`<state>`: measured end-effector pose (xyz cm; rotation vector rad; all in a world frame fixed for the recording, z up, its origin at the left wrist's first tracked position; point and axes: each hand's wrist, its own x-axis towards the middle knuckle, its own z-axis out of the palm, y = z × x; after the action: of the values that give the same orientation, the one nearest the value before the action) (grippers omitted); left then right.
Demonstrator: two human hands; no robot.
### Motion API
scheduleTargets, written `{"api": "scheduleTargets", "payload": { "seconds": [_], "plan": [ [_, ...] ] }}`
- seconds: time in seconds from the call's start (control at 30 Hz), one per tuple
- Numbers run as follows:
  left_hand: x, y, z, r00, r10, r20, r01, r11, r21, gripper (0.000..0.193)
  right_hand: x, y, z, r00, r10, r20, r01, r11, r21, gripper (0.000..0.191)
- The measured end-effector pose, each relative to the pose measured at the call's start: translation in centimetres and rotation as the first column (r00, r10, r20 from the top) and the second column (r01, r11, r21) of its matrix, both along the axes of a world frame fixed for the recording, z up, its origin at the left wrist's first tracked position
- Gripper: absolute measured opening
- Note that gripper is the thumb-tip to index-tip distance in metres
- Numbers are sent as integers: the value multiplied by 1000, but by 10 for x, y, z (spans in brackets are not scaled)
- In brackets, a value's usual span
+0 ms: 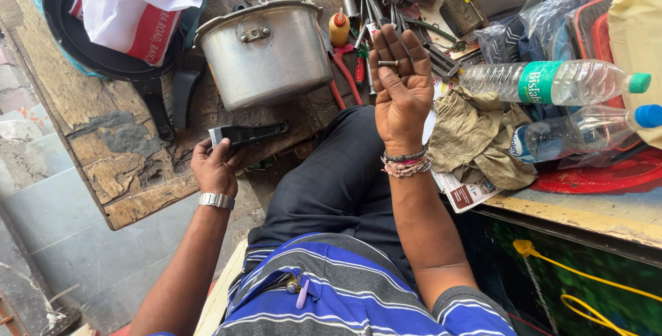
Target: The person removes a handle from a metal pot using a hammer and chisel, then retrieves a screw from a parts box and uses a screwdriver to attach the handle back to the pot.
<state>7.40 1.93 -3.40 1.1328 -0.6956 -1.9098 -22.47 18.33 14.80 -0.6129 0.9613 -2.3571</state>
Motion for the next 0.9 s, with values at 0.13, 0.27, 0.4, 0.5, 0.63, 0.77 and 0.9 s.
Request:
{"api": "scheduleTargets", "payload": {
  "seconds": [0.13,0.27,0.4,0.5,0.63,0.77,0.9],
  "plan": [
    [-2,3,6,995,-44,92,52,995,-81,29,-1,-2,-2,1000,8,-7,-8,1000,2,50],
    [0,3,18,889,-114,444,200,968,-151,27,0,-4,-3,999,12,-30,-11,1000,10,45],
    [6,2,22,504,122,855,524,744,-415,24,2,-5,-3,999,43,-8,-43,999,17,39],
    [9,1,20,462,280,842,593,608,-528,28,4,-5,-2,998,56,26,-57,998,18,36],
    [9,-1,21,421,187,888,599,677,-427,33,6,-7,-1,995,77,56,-78,997,17,31],
    [6,-2,34,444,194,875,599,662,-450,41,7,-8,-1,991,103,91,-104,995,7,29],
    [2,-3,50,468,245,849,611,605,-511,55,7,-7,-1,989,108,100,-109,994,10,28]
  ]
}}
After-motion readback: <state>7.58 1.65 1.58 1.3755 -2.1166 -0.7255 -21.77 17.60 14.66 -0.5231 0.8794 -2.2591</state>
